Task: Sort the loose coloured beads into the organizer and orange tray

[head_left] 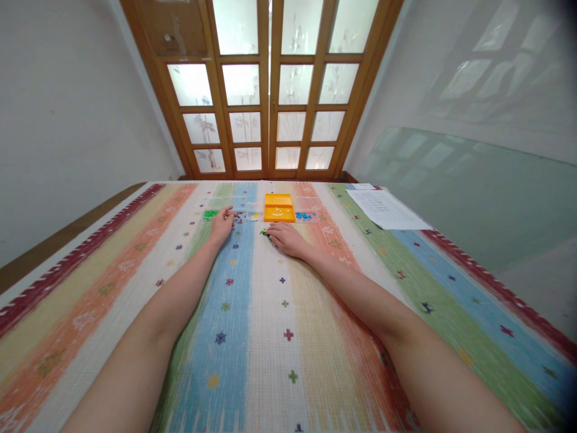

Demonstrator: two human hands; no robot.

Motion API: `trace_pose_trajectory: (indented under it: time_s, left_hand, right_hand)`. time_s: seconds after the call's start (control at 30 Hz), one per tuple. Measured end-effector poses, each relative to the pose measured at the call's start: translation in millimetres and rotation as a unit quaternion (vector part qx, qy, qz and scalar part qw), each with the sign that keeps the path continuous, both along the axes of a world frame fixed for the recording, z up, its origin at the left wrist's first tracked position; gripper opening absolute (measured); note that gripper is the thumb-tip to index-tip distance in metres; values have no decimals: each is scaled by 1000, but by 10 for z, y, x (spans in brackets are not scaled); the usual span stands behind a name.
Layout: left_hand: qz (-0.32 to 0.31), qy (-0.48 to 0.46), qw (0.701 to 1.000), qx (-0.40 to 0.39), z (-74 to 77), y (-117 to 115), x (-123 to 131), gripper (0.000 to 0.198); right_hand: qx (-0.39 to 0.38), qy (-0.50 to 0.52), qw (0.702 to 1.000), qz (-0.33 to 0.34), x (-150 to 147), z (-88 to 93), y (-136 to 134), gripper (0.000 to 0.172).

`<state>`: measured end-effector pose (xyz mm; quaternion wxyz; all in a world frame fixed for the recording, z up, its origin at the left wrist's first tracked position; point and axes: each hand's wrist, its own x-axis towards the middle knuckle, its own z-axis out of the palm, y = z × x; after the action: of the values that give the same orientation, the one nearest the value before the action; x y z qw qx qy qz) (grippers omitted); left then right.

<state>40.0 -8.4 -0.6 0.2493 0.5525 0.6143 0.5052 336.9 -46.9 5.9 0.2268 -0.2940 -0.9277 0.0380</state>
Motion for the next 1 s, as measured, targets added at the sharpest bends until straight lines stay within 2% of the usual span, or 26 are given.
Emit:
trace_pose_trajectory:
  time_s: [0.23,0.4,0.57,0.83,1.0]
  left_hand:
    - [-9,52,999,2,-17,-2,0,38]
    - [-13,77,997,8,-37,8,-9,36]
    - [-44,106,993,25,-14,-63,41,37]
    - [-90,230,967,56,75,-202,172,33]
    - [-106,249,961,56,73,-221,178,32]
  right_hand:
    - [-24,19,1000,-3,-36,-5,8,38]
    - [-11,-2,1000,9,-42,21,37,38]
    - [-12,27,1000,-8,-64,32,107,41]
    - [1,75,995,-72,-281,202,410,43]
    - [-11,75,994,-80,-434,145,649,43]
